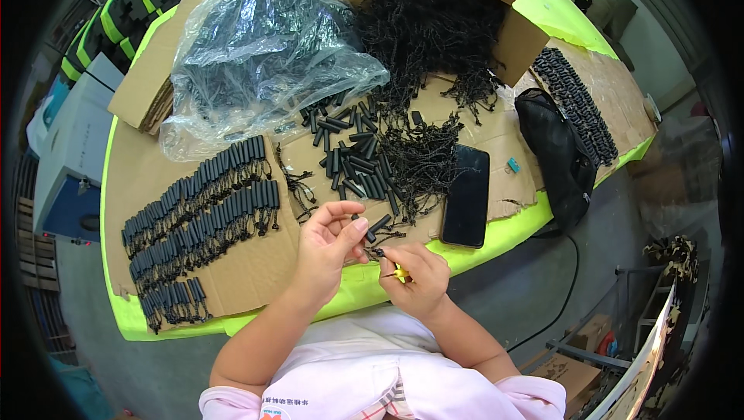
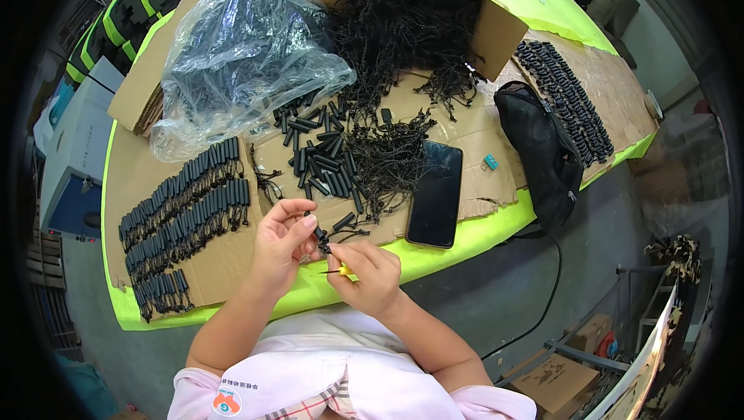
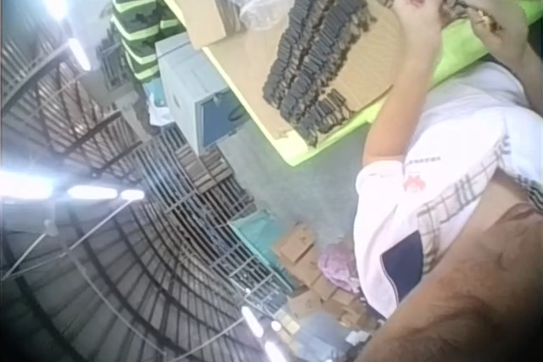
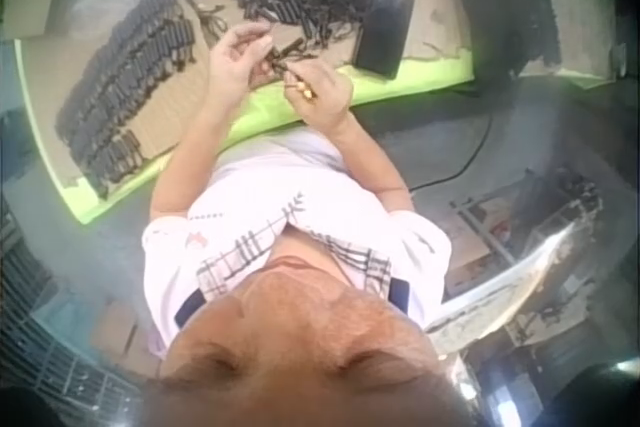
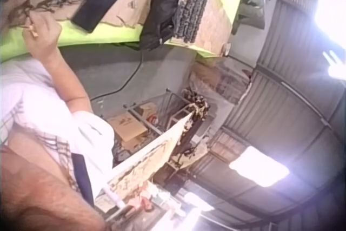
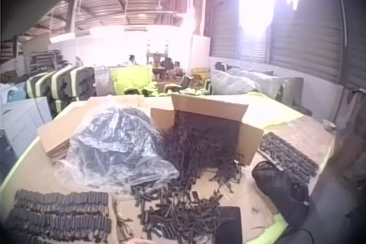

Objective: Assembling small plastic components by sliding sleeves onto wires at a workbench.

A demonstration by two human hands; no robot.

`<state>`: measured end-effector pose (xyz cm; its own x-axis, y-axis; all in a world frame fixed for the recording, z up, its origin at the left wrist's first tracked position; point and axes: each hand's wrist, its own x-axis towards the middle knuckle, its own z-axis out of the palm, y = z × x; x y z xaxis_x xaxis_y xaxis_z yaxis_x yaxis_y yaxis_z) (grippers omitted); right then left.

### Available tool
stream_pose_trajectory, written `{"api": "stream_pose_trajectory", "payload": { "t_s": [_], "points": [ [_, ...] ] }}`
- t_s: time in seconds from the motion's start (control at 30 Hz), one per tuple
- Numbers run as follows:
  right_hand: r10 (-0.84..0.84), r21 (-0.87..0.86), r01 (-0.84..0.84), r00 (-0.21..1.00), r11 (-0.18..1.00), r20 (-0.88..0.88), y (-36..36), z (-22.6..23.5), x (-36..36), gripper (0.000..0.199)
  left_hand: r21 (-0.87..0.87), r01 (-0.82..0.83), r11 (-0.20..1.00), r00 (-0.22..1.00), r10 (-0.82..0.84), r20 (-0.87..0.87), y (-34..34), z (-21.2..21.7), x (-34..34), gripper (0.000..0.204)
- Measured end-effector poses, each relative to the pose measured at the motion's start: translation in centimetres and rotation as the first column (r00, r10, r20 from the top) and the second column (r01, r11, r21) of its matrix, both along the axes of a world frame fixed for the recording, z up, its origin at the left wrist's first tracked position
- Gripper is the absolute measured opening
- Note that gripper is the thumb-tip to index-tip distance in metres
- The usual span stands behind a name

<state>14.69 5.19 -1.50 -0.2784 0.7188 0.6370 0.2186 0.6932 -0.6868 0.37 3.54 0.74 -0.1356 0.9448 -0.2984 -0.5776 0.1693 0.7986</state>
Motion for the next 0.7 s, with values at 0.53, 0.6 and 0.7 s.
{"api": "stream_pose_trajectory", "payload": {
  "t_s": [0.53, 0.6, 0.7],
  "points": [
    [0.092, -0.094, -0.084, 0.993, 0.992, 0.079, -0.4, -0.2, -0.2, 0.023, 0.224, -0.126, 0.966, 0.959, 0.177, -0.222, -2.3, -0.8, 1.3, 0.028],
    [0.146, -0.302, -0.144, 0.989, 0.942, -0.014, -0.7, -0.3, 0.0, 0.02, 0.268, -0.095, 0.959, 0.929, 0.182, -0.321, -2.6, -1.1, 1.3, 0.029],
    [0.16, -0.616, -0.247, 0.968, 0.748, -0.194, -1.2, -0.6, 0.1, 0.018, 0.281, -0.077, 0.957, 0.914, 0.18, -0.362, -2.5, -1.3, 1.6, 0.03]
  ]
}}
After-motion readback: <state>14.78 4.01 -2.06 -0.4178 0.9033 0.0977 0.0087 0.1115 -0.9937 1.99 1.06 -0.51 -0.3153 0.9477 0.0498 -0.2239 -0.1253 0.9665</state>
